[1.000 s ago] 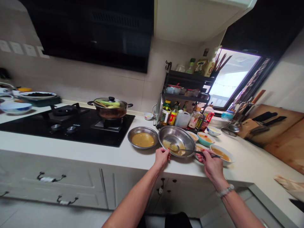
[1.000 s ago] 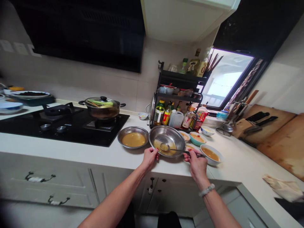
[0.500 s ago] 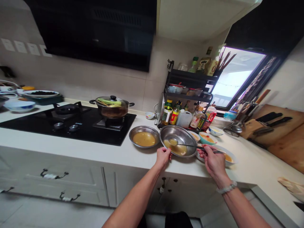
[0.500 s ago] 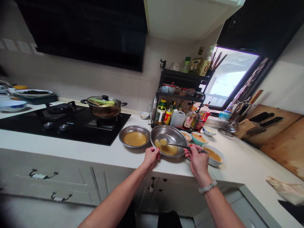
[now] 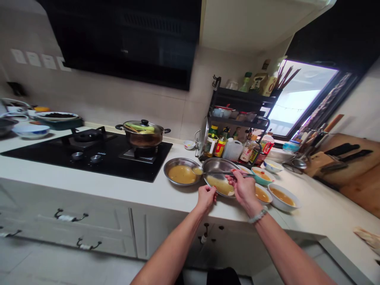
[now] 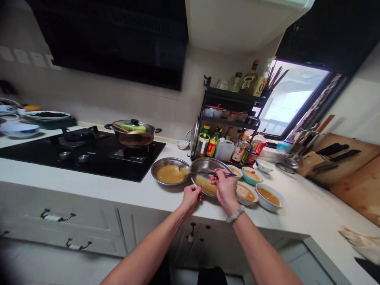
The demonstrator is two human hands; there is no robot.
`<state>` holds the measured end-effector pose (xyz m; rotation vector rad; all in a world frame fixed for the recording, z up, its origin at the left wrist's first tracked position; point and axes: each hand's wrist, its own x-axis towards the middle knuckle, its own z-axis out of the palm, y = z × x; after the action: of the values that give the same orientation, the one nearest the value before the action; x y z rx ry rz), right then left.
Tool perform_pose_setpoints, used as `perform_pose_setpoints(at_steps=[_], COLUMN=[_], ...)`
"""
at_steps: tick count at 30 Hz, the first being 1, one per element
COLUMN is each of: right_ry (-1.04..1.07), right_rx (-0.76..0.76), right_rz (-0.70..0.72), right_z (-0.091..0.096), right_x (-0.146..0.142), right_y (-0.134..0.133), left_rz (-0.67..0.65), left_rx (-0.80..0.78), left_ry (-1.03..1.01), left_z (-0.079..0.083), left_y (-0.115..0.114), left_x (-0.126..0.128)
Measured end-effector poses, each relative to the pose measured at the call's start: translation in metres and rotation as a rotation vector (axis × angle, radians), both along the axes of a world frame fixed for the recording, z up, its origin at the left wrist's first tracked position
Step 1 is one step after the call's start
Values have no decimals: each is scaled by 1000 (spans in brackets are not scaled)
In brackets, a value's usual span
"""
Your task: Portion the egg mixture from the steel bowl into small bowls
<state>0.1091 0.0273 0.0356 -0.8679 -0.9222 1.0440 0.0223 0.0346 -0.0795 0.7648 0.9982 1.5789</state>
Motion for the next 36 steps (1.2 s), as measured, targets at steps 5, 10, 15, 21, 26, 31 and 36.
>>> perform_pose_setpoints(at_steps=[5,10,15,21,26,31,36], right_ry=[9,-38,-345,-654,-564,-588,-539], right_rx=[-49,-61,77,452,393,282,228], right_rz=[18,12,58,161,-16,-172,-211], right_z=[-9,-20,-27,-19,-14,-21,-34], right_x=[-23,-35,-41,-32,4,57,89], right_y=[7,12,4,-19,-21,-21,-32], left_rz=[3,10,-2,13,5,3,1], left_rx=[2,11,34,98,12,6,13], left_ry=[5,-3,4,5,8,-5,10], left_z=[0,1,4,3,1,3,6], left_y=[1,0,-4,-4,-1,-3,-5], left_x=[1,1,-1,-2,0,-2,-4])
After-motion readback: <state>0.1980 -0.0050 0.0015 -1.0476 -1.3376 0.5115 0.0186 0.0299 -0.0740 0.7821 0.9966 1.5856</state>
